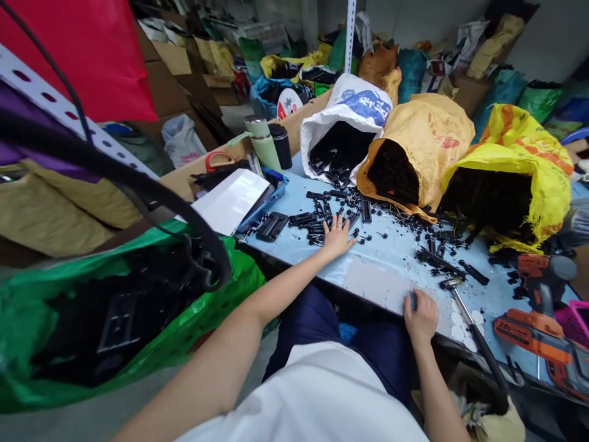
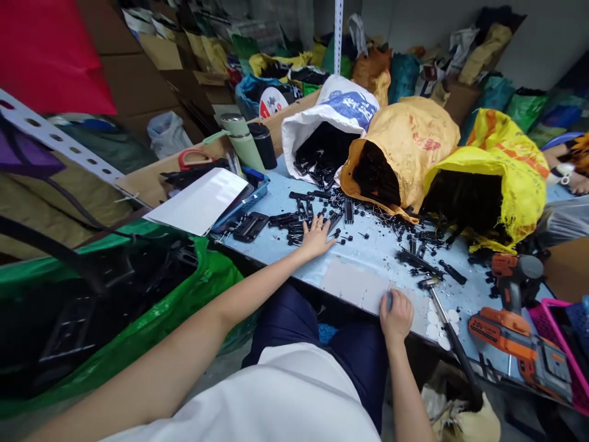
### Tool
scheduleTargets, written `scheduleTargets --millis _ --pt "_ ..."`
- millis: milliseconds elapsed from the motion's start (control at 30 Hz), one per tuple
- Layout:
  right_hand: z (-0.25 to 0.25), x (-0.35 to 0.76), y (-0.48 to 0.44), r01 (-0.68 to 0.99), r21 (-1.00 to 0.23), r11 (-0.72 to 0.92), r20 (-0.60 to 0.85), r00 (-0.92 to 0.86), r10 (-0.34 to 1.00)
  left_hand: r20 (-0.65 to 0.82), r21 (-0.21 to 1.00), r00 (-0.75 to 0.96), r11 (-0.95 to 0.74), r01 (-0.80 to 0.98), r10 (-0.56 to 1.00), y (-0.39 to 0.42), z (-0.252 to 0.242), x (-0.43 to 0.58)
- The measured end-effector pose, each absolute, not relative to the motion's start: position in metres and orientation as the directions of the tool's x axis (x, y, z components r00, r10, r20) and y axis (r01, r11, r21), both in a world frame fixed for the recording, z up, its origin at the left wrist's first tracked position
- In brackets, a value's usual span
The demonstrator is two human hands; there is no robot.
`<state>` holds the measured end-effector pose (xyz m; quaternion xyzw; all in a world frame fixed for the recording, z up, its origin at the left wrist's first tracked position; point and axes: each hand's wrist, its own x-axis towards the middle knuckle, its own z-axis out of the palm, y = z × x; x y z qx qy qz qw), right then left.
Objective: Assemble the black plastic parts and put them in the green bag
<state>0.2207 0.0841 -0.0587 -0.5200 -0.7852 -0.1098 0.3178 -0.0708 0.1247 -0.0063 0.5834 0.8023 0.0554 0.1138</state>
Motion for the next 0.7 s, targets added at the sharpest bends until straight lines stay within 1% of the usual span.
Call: scheduleTargets --millis 133,267,367,500,600,700 --pt "-0.060 0.219 0.085 0.900 -0.165 0.404 0.621 -0.224 0.751 -0.099 0.218 -0.385 0.397 0.891 0.918 0.101 -0.010 -0.088" --pt "-0.060 0.218 0.086 0.900 -0.193 0.391 0.598 -0.208 0.774 -0.103 0.196 -0.468 0.479 0.856 0.878 0.089 -0.014 -0.114" --pt "-0.060 0.219 0.086 0.896 -0.198 0.398 0.601 -0.210 0.771 -0.108 0.197 -0.473 0.486 0.852 0.874 0.096 -0.013 -0.128" --pt "-0.056 0.220 0.084 0.894 -0.129 0.429 0.626 -0.262 0.734 -0.009 0.231 -0.435 0.425 0.875 0.900 0.142 0.000 -0.140" --pt "-0.050 0.221 0.082 0.883 -0.079 0.463 0.653 -0.305 0.693 0.072 0.264 -0.411 0.380 0.887 0.909 0.199 0.016 -0.153" --pt "-0.050 0.223 0.082 0.868 -0.066 0.493 0.661 -0.332 0.673 0.119 0.283 -0.417 0.372 0.884 0.901 0.263 0.028 -0.177"
